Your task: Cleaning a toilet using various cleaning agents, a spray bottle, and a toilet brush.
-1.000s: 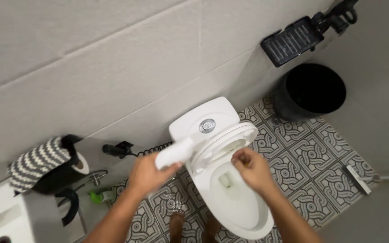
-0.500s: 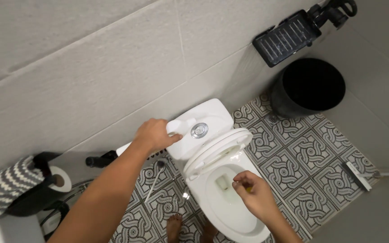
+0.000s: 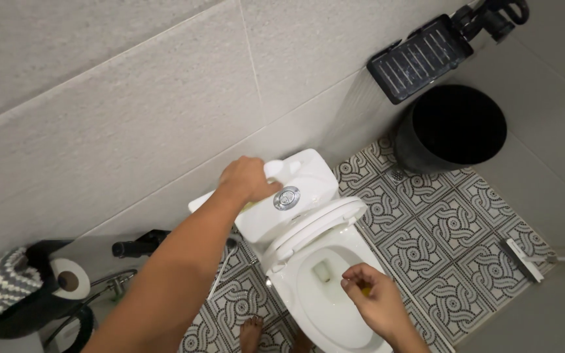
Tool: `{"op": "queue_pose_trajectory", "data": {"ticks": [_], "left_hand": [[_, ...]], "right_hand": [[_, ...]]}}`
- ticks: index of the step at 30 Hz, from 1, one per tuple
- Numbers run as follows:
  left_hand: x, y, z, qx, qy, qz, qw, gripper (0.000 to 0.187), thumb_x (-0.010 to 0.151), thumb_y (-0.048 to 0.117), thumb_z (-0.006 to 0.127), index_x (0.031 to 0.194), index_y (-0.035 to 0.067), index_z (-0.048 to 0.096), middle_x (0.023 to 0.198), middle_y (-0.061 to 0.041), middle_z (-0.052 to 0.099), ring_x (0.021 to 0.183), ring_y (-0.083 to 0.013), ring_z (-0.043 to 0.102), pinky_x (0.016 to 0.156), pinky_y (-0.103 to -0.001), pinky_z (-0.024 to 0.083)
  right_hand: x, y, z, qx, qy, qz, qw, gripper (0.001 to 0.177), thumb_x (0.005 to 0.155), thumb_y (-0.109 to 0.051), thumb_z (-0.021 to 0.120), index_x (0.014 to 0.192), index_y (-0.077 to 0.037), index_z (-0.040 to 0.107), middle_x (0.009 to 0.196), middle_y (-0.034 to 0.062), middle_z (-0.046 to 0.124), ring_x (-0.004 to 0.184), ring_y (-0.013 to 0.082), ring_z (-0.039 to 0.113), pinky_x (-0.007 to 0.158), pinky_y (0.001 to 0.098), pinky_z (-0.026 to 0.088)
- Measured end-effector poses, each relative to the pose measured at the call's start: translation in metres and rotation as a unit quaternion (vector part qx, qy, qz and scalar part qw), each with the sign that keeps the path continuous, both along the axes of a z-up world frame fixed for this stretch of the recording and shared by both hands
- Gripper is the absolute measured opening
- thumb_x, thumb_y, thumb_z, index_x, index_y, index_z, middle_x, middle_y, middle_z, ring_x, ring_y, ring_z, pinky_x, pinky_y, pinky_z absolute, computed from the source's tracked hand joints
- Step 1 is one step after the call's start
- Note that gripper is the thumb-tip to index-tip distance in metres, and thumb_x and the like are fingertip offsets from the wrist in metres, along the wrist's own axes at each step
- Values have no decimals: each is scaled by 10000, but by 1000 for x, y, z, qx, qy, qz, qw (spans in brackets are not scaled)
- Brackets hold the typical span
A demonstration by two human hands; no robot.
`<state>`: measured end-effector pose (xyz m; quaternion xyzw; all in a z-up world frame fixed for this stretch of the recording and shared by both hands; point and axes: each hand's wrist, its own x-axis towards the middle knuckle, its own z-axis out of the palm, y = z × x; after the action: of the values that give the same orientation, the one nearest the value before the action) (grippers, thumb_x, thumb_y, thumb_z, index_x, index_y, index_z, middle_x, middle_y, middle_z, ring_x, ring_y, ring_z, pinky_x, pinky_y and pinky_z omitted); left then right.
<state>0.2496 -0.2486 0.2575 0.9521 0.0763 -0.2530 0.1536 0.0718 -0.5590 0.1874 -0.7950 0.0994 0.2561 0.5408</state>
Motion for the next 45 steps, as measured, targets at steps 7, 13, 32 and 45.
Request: {"op": "queue_pose_trajectory", "data": {"ticks": [7,13,32,45], "left_hand": [[9,5,4,3,-21,22,1000,615,730,535,783,1126,66,755,1150,-187,735,1093,-340,702,963,-455,555],[-27,33,10,22,14,15,1000,597,732,542,771,1120,88,765,1144,-186,738,1086,-339,707,971,-451,557],[-93,90,40,82,61,55,993,495,763,479,741,1061,86,784,1068,-174,758,1018,-347,732,927,-458,580],[-28,23,42,42,-1,-3,999,578,761,537,786,1083,59,753,1100,-186,741,1030,-339,719,916,-435,577]], "right_hand": [[-2,-7,-10,17,8,-7,1000,168,862,-112,734,970,16,720,856,78,763,816,147,680,780,288,539],[3,-15,-16,9,13,-1,1000,164,858,-110,728,973,5,738,832,74,762,756,147,657,713,293,526],[12,-5,-21,7,24,25,999,174,860,-137,731,979,-11,733,808,48,736,681,127,620,607,292,510],[0,-21,-13,4,20,-10,1000,171,864,-127,727,969,8,726,807,50,726,664,133,600,594,294,501]]}}
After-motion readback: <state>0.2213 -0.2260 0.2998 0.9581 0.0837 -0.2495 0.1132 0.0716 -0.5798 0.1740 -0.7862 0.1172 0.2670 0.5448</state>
